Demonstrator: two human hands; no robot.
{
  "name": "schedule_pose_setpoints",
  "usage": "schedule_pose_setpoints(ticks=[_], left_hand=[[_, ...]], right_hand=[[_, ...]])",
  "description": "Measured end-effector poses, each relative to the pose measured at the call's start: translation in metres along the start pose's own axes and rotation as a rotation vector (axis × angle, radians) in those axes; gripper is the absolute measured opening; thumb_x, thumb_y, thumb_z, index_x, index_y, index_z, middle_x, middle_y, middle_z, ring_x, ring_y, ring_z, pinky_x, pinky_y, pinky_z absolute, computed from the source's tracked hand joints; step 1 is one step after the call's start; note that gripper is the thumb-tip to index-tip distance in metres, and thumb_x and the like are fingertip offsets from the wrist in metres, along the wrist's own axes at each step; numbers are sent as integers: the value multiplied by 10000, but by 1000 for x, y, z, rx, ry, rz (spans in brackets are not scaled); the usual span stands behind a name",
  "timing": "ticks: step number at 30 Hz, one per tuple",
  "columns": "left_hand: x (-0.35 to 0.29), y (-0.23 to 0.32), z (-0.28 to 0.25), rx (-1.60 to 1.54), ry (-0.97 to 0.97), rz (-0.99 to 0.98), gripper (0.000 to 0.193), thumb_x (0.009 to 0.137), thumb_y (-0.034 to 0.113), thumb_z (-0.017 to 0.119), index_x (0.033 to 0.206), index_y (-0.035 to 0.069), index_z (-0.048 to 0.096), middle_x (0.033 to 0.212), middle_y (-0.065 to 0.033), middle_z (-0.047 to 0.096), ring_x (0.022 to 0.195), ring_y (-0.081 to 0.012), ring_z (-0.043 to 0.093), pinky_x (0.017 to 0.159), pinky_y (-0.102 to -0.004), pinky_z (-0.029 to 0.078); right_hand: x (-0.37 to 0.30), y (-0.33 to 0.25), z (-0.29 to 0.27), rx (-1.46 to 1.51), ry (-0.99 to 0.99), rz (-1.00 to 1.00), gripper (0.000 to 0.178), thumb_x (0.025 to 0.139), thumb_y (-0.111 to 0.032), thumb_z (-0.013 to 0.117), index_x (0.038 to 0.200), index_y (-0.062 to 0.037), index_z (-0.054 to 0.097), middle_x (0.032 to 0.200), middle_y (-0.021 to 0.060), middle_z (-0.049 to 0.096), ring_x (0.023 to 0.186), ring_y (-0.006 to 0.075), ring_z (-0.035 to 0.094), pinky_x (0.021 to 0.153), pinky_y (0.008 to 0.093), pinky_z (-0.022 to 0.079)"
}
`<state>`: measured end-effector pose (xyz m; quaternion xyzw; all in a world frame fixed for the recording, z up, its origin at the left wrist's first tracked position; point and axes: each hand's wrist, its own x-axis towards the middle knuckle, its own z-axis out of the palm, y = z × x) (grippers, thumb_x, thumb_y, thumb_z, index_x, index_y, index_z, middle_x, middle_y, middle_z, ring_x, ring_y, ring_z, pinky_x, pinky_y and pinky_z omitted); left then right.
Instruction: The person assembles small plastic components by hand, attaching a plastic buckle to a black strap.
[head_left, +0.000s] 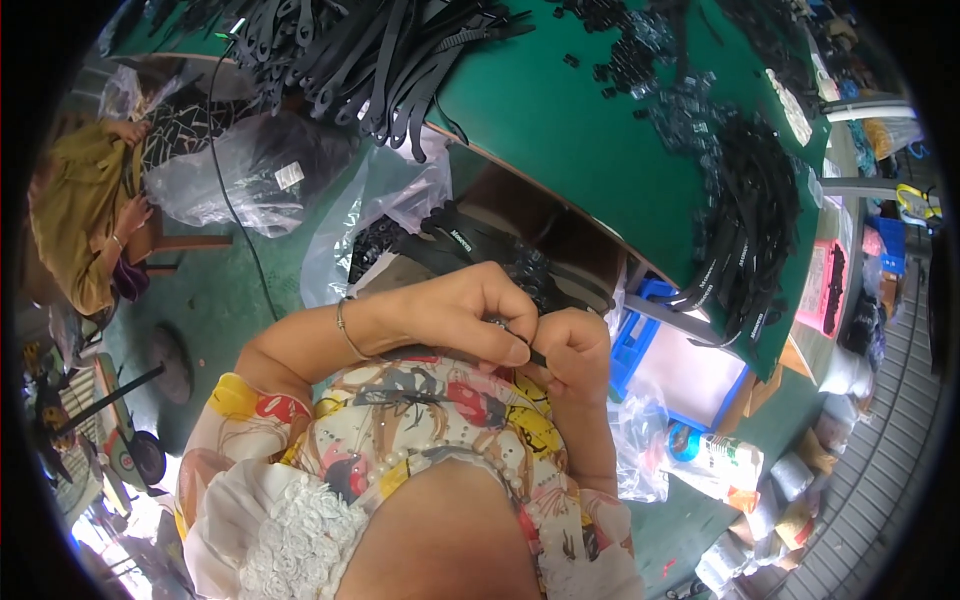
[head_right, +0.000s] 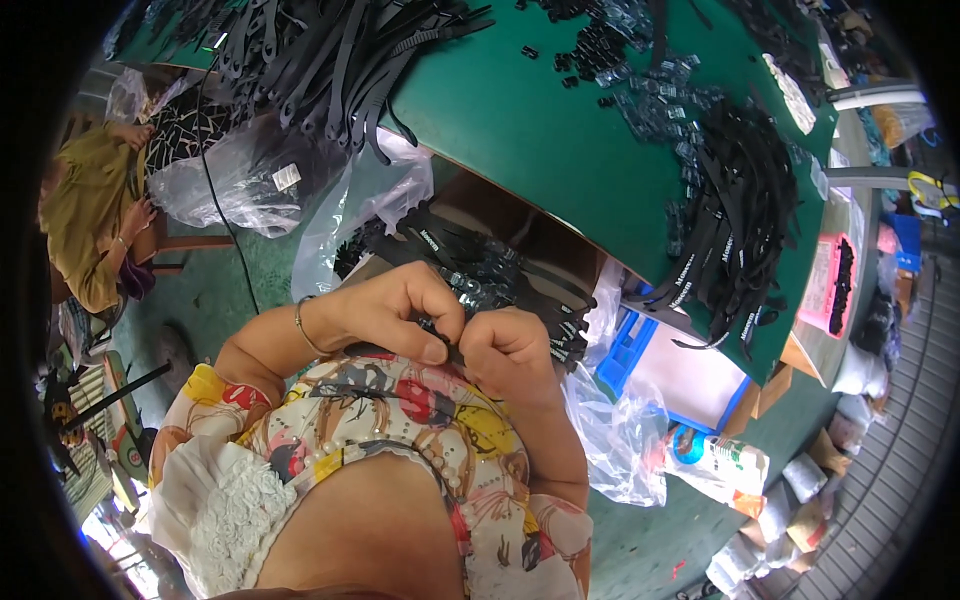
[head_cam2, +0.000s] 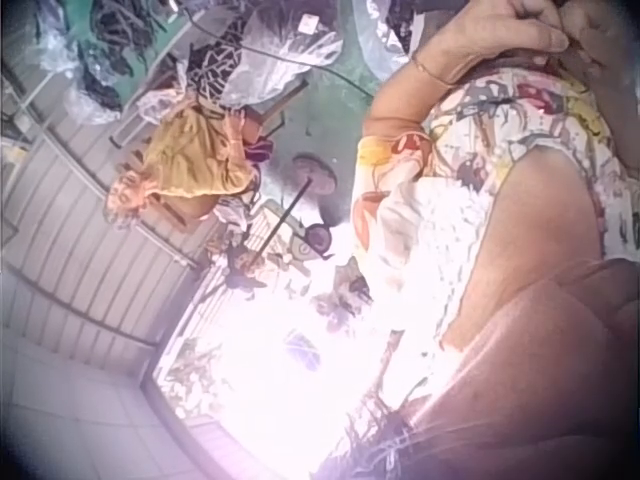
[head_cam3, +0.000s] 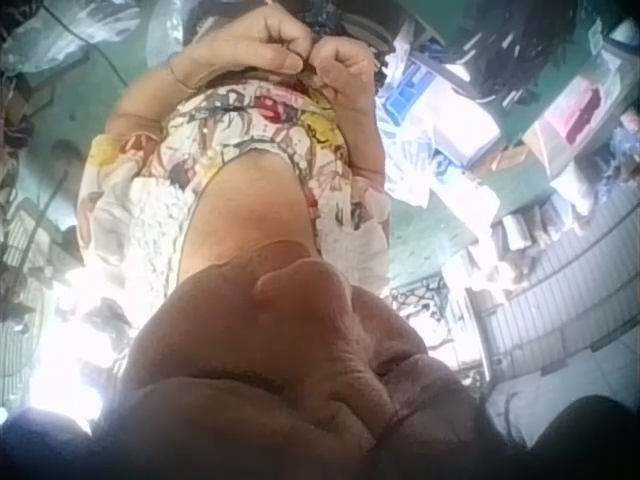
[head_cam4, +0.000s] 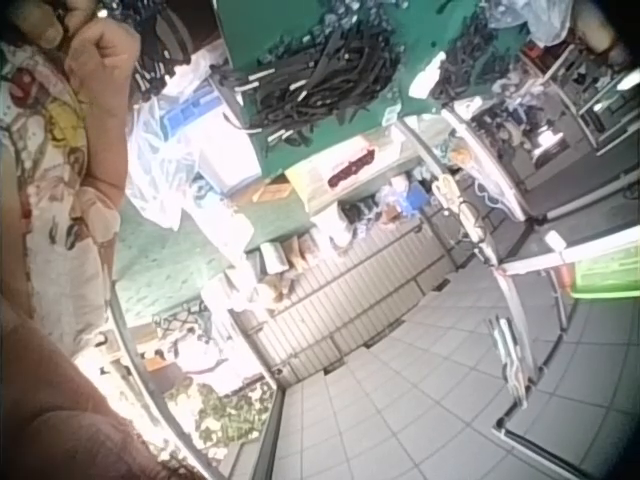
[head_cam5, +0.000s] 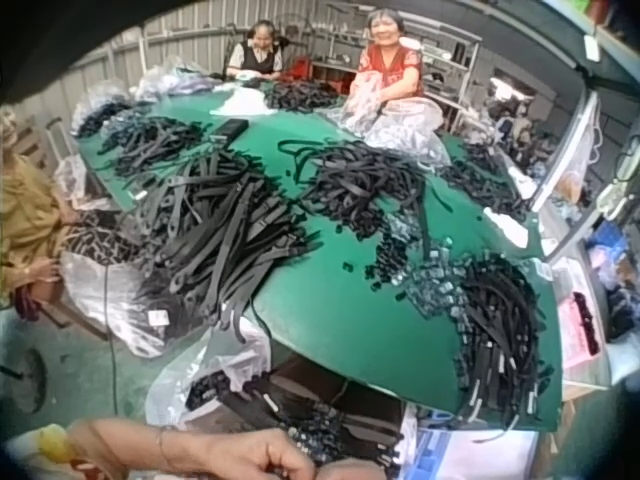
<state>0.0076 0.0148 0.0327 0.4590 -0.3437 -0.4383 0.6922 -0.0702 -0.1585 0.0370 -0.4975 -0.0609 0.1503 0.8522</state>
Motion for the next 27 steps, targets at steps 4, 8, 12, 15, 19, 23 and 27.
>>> schedule_pose_setpoints(ticks=[4, 8, 12, 15, 19, 23, 27], left_hand=[[-6, -4, 10, -547, 43, -156, 182, 777, 133, 591, 644, 15, 553, 544, -45, 554, 443, -72, 458, 426, -191, 338], [-6, -6, 13, -757, 113, -169, 223, 813, 189, 577, 675, 15, 558, 570, -57, 562, 454, -59, 459, 422, -180, 338], [-1, 7, 9, -397, 204, -211, 283, 852, 255, 555, 702, 16, 569, 601, -48, 566, 468, -60, 461, 424, -188, 341], [-1, 9, 9, -167, 257, -244, 313, 887, 297, 513, 748, 24, 574, 632, -31, 562, 503, -56, 466, 436, -191, 344], [2, 6, 9, -207, 274, -203, 278, 901, 284, 492, 802, 34, 564, 656, -6, 548, 538, -40, 450, 475, -177, 341], [-2, 3, 4, -74, 224, -231, 285, 908, 285, 480, 815, 28, 564, 666, 0, 542, 555, -40, 436, 504, -180, 344], [-1, 6, 7, -207, 194, -186, 286, 910, 280, 474, 815, 27, 568, 653, 1, 538, 563, -44, 437, 503, -185, 343]], right_hand=[[-2, 11, 6, 162, -13, -98, 264, 818, -170, 539, 610, -18, 481, 489, 14, 460, 383, 59, 376, 366, 207, 261], [-3, 4, 8, 424, 33, 24, 259, 789, -204, 599, 660, -3, 498, 500, 13, 438, 396, 73, 371, 395, 215, 279], [5, -3, 7, -520, 330, -244, 235, 723, -190, 686, 756, -3, 549, 673, 31, 504, 543, 94, 457, 487, 220, 367], [16, -18, -3, -1113, 161, -492, 265, 682, -163, 711, 879, -29, 595, 808, 73, 529, 709, 182, 520, 638, 282, 433], [15, -11, -10, -977, 199, -537, 283, 676, -164, 725, 873, -13, 588, 823, 94, 547, 736, 211, 539, 674, 297, 436], [2, -4, -7, -719, 271, -334, 297, 672, -107, 737, 893, 7, 575, 807, 93, 562, 737, 174, 547, 676, 271, 435], [-2, -1, 0, -399, 355, -270, 258, 685, -27, 710, 892, 26, 565, 828, 68, 566, 736, 110, 535, 646, 223, 432]])
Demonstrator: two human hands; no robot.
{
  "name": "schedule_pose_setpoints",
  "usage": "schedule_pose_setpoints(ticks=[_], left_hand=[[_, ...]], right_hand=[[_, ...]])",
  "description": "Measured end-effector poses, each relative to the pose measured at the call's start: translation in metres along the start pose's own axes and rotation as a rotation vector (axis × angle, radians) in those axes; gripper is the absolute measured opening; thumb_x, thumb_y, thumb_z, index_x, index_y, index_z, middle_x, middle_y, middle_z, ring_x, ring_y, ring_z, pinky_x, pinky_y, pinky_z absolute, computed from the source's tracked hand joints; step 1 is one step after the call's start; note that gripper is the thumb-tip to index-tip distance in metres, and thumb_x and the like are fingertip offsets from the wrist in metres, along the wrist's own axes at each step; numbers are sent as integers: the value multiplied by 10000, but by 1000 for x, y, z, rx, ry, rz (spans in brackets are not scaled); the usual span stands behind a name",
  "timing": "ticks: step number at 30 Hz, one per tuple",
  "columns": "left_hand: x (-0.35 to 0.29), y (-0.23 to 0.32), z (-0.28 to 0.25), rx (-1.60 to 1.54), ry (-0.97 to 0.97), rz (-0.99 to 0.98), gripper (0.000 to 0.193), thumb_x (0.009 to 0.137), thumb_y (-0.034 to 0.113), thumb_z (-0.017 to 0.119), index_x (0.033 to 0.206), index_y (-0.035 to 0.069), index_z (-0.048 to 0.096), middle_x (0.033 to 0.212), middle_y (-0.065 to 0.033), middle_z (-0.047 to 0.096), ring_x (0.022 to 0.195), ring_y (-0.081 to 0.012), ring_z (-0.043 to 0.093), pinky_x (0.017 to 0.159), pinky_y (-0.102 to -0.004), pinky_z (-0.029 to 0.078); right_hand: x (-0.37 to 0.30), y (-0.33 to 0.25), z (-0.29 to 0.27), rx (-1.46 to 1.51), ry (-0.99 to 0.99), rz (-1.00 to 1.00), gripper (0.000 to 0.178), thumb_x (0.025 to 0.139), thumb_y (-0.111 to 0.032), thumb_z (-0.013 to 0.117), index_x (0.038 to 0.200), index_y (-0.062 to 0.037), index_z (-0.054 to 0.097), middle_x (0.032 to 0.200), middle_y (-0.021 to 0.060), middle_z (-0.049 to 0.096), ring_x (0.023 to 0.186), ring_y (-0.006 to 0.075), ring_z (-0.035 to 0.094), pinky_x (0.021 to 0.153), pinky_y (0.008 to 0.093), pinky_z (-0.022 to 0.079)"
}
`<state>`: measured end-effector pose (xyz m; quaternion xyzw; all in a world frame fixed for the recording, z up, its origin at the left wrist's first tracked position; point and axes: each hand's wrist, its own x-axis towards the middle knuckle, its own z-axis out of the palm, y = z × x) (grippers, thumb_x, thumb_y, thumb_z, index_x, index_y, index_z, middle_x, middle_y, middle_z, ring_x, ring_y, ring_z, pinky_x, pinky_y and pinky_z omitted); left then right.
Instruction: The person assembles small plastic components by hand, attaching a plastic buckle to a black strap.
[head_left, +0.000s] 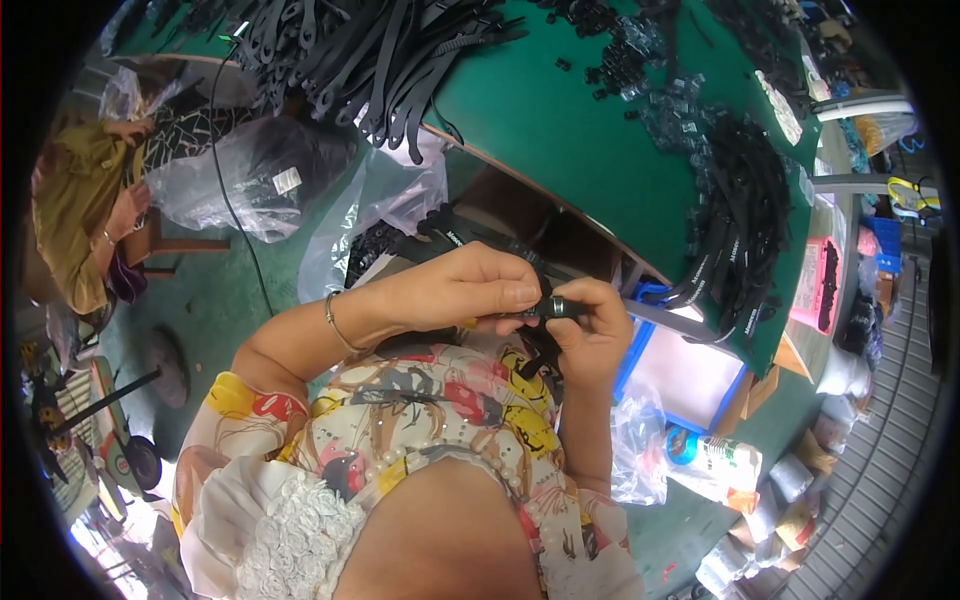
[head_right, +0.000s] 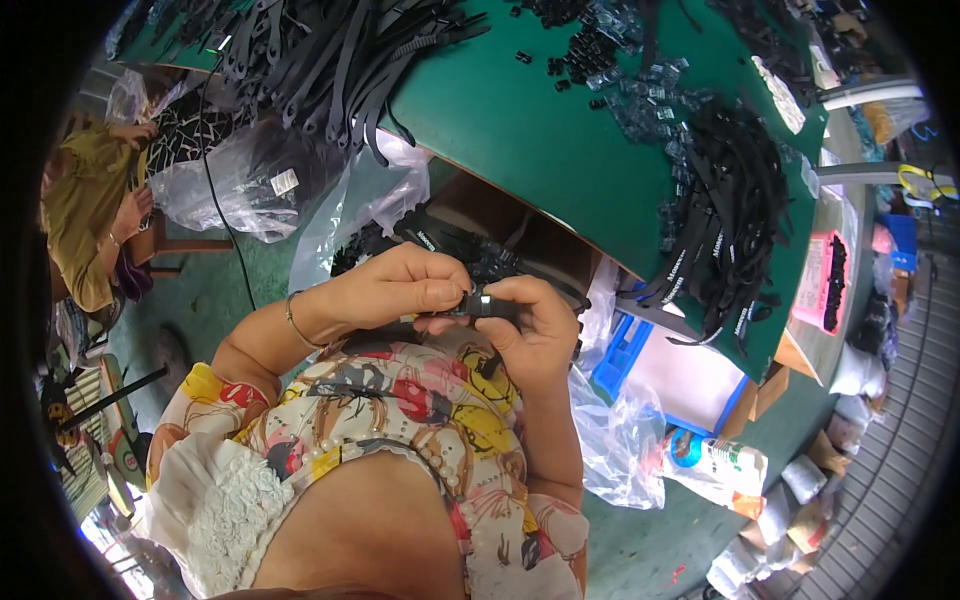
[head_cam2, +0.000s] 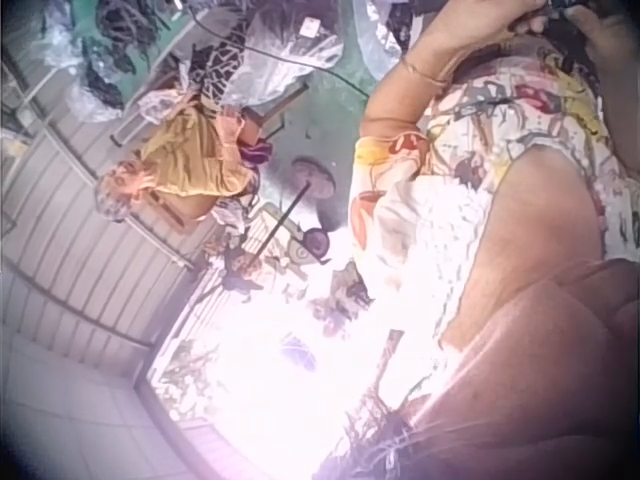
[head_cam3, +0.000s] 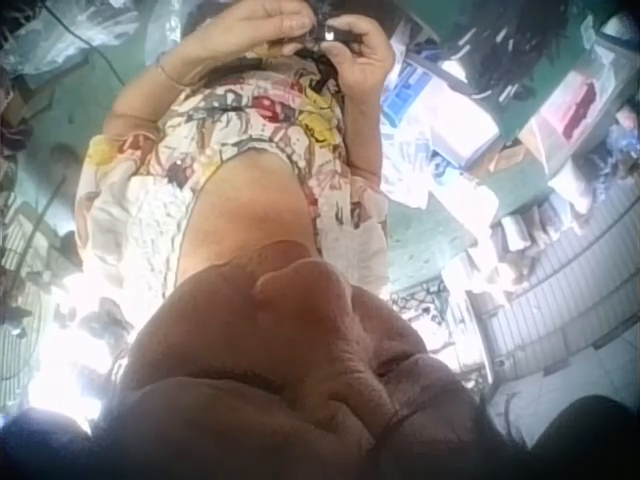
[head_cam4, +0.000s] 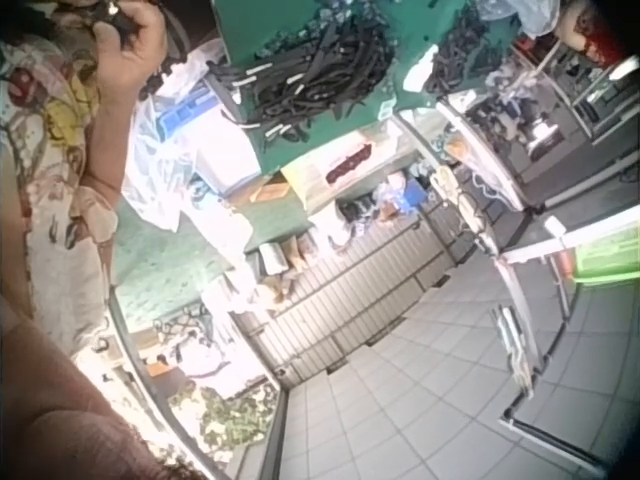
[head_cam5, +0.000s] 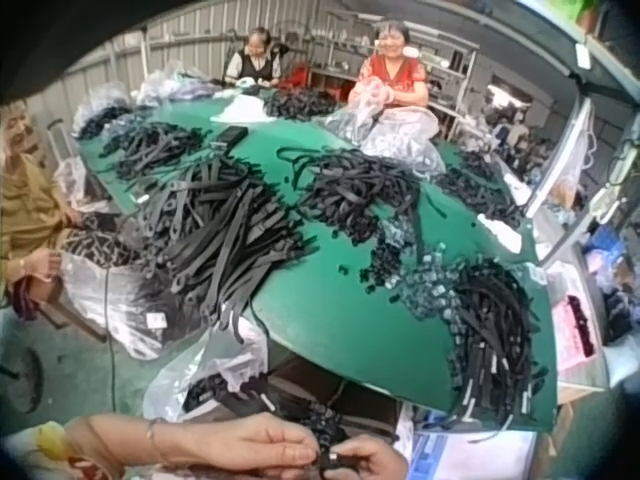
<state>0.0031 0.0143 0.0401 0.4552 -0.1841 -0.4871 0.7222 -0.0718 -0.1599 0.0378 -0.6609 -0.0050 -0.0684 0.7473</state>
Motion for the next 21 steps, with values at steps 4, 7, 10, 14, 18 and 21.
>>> schedule_pose_setpoints(ticks=[4, 7, 10, 14, 18, 21], left_hand=[[-1, 4, -1, 33, -40, 2, 273, 903, 279, 484, 916, 18, 561, 738, -24, 559, 568, -59, 455, 513, -188, 357], [-13, 25, -9, 259, 1, 9, 286, 883, 272, 516, 1001, 13, 535, 811, -49, 575, 614, -83, 510, 554, -209, 399], [-23, 14, -39, 676, -30, 152, 302, 821, 219, 575, 1042, 23, 513, 866, -100, 600, 729, -176, 599, 643, -279, 454], [-46, -40, -75, 1188, 95, 124, 305, 756, 177, 608, 1016, 36, 532, 856, -132, 601, 750, -292, 594, 669, -356, 458], [-48, -32, -80, 1326, 390, 158, 244, 738, 171, 624, 936, 37, 574, 790, -126, 591, 732, -305, 585, 656, -386, 456], [-29, 17, -80, 1350, 762, 298, 186, 742, 153, 610, 887, 39, 584, 779, -124, 585, 722, -293, 583, 608, -383, 455]], right_hand=[[-2, -7, -6, -90, 14, 6, 227, 680, 46, 662, 883, 27, 562, 834, 61, 569, 728, 96, 540, 639, 202, 433], [-6, -17, -32, -399, 64, -42, 248, 623, 20, 689, 847, 6, 583, 766, 66, 588, 686, 114, 553, 611, 221, 441], [-24, -18, -53, -574, 25, 95, 267, 623, -6, 695, 867, 1, 587, 784, 86, 596, 683, 132, 565, 590, 230, 446], [-29, 2, -53, -713, -189, 361, 306, 661, -67, 675, 941, 3, 575, 935, 126, 583, 804, 220, 582, 650, 306, 467], [-36, 25, -54, -1053, -372, 167, 339, 697, -142, 653, 997, -12, 562, 1038, 138, 538, 976, 331, 493, 845, 379, 396], [-24, 17, -46, -945, -328, 170, 313, 724, -145, 636, 994, -5, 562, 1022, 147, 547, 949, 329, 509, 813, 380, 411]])
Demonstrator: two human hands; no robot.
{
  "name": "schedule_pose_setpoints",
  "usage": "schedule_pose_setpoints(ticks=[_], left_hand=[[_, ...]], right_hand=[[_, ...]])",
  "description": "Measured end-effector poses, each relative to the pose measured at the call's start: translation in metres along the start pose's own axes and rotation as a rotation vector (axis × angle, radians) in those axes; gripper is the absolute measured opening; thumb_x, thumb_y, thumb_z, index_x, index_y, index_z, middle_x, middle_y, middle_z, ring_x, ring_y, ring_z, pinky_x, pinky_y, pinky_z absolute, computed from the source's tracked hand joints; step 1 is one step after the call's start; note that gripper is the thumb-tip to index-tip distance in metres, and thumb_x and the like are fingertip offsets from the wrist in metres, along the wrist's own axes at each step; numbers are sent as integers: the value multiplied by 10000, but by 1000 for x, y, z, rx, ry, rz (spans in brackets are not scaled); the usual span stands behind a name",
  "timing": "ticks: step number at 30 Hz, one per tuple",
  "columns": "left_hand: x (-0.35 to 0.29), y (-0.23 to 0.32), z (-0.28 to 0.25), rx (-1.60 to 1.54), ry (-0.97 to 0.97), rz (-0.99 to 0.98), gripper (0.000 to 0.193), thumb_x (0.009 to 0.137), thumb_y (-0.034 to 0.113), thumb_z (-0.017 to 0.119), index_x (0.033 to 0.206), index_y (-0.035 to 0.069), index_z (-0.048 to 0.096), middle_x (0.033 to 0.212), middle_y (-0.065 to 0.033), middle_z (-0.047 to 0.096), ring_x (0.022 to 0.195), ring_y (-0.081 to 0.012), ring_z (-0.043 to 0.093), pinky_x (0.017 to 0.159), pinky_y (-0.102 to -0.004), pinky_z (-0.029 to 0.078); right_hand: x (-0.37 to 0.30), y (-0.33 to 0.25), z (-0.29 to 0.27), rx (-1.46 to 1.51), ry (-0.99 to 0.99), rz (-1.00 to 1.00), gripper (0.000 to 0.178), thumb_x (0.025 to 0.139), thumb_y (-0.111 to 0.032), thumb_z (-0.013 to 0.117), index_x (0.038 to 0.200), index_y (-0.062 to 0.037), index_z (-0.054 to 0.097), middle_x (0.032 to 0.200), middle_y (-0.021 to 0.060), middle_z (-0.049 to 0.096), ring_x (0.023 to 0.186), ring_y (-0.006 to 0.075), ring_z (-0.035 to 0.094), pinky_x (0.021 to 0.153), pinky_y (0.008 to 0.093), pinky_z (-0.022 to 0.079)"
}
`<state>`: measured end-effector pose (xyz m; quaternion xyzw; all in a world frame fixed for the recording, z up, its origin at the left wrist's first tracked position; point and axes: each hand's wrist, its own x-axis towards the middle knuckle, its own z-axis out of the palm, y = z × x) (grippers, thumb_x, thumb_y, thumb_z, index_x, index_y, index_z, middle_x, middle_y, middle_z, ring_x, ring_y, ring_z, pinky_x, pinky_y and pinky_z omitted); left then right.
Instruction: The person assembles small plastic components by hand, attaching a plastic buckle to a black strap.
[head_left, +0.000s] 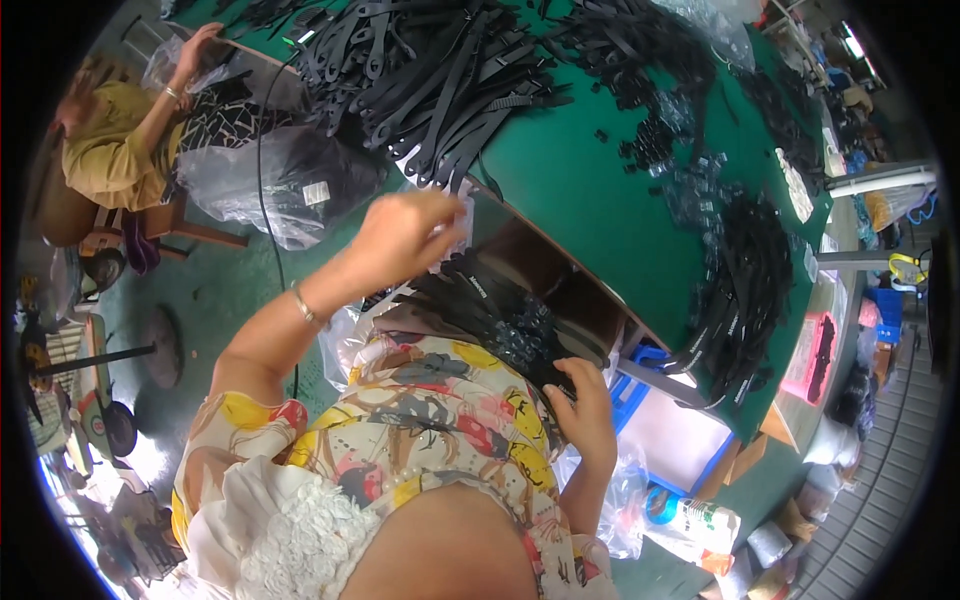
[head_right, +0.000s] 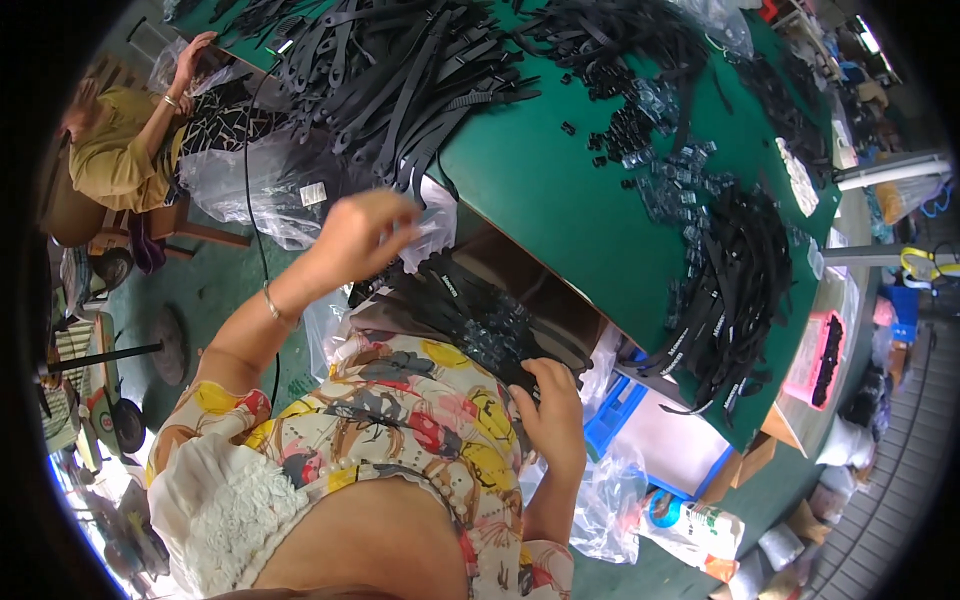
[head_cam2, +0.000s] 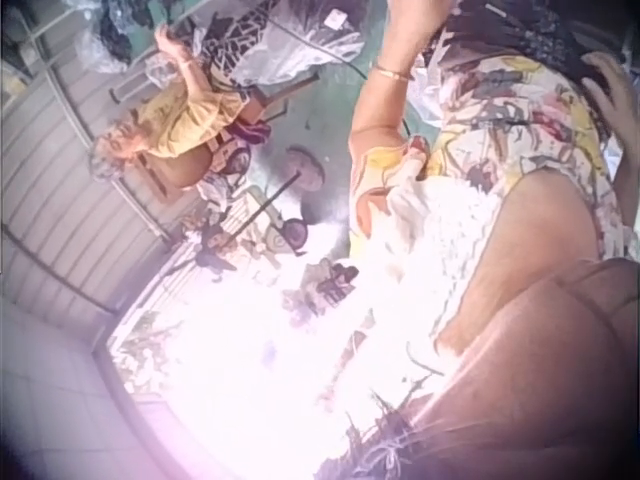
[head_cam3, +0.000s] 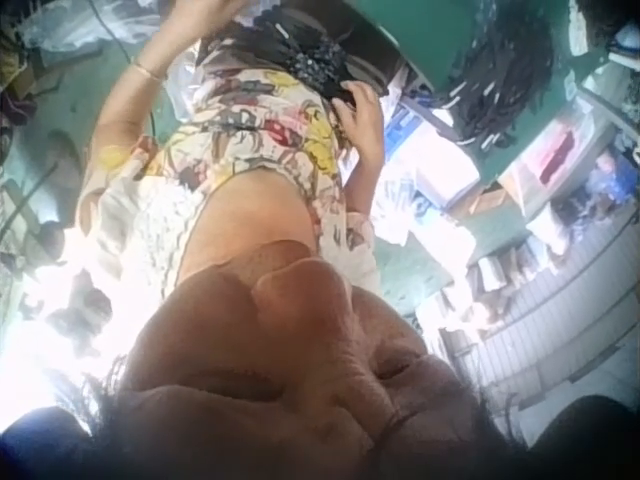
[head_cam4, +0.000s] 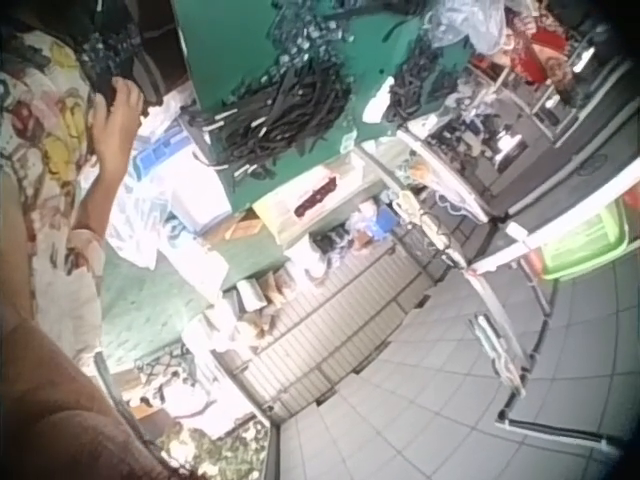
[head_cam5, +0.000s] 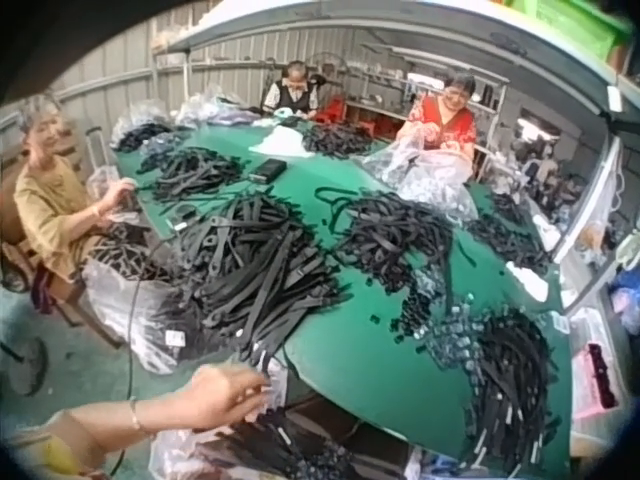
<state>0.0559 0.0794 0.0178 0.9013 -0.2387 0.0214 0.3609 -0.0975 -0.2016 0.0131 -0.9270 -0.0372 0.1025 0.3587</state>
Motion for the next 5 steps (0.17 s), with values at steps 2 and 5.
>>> schedule_pose_setpoints(ticks=[2, 5], left_hand=[[35, 6, -10, 180, 233, 101, 187, 743, 147, 643, 864, 29, 563, 744, -107, 565, 683, -284, 569, 578, -348, 447], [74, -3, -5, 469, 233, 20, 259, 723, 260, 651, 866, 61, 566, 779, -136, 570, 760, -300, 583, 632, -353, 466]], right_hand=[[10, -8, -3, 31, 27, 5, 307, 732, -145, 630, 993, 0, 560, 1019, 152, 549, 945, 330, 512, 808, 382, 412], [18, -17, -5, -44, -11, -59, 307, 743, -144, 625, 1016, -20, 562, 1041, 165, 551, 962, 329, 515, 825, 380, 411]])
